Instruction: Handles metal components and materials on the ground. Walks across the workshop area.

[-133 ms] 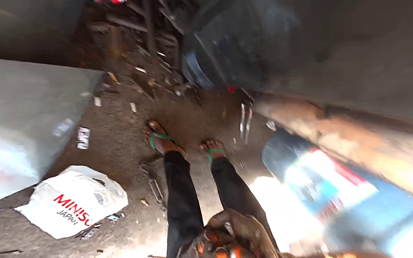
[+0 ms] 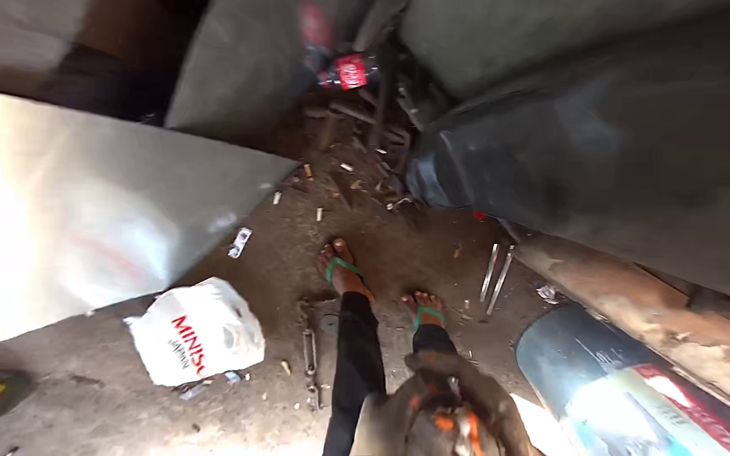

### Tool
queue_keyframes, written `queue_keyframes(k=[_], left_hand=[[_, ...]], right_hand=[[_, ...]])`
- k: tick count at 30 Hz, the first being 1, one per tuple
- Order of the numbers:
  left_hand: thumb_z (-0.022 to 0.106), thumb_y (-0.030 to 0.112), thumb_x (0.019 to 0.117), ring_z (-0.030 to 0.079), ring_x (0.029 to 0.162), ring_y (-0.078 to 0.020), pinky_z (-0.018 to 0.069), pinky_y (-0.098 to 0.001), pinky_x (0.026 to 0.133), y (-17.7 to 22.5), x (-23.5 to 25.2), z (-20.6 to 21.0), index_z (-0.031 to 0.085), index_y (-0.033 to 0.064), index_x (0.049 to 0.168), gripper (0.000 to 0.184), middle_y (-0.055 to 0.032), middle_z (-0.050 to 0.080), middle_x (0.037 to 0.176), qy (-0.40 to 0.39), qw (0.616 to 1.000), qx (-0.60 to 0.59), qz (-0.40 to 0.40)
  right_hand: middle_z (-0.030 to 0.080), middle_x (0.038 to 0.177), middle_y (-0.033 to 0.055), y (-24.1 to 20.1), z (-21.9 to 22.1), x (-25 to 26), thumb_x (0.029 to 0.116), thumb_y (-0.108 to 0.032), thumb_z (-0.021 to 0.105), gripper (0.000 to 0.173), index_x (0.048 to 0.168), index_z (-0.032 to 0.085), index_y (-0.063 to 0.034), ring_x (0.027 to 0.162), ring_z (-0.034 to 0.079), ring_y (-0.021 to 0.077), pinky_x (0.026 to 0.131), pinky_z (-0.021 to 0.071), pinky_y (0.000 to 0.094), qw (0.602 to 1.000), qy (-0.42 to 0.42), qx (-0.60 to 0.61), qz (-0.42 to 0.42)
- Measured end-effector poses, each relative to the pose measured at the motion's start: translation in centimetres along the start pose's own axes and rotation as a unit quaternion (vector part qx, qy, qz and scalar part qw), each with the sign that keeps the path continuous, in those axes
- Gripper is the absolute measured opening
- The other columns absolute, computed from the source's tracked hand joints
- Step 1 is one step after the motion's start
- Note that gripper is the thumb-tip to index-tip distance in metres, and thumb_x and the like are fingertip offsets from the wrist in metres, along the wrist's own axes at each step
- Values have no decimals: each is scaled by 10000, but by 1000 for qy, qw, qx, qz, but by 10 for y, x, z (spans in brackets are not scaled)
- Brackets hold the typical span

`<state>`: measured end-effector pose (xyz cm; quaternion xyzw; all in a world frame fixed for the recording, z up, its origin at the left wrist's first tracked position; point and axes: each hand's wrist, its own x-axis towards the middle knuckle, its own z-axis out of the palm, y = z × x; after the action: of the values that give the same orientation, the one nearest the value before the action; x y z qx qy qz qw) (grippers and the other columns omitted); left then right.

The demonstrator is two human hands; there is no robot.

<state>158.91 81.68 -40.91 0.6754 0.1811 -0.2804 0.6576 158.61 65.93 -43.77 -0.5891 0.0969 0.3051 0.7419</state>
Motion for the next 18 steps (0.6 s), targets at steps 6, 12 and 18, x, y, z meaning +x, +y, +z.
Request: queue_keyframes(k=[6,12,18], left_hand=[[456,483,1066,618,574,-67,549,-290,504,-35,25,-86,714,205,1170,394,51,683,764,-73,981,178,-30],[360,306,1113,684,862,-110,601,-291,744,-90,42,-35,647,57,1235,399,-34,712,1012,53,954,-241,-169],[367,289,1111,664,983,-8,560,-219,911,-96,49,-36,638,73,1224,364,41,710,1050,141,939,-288,-120]], right_hand=[[695,793,-26,6,-60,27,939,-447,648,401,1200,700,-146,632,651,87,543,581,369,939,-58,-323,98],[716,1014,33,38,21,58,1018,-258,547,414,1348,588,-11,812,694,103,686,622,332,939,155,-298,73],[685,1284,145,9,58,49,964,-268,524,451,1339,658,-55,1104,702,235,857,615,420,883,33,-467,28]])
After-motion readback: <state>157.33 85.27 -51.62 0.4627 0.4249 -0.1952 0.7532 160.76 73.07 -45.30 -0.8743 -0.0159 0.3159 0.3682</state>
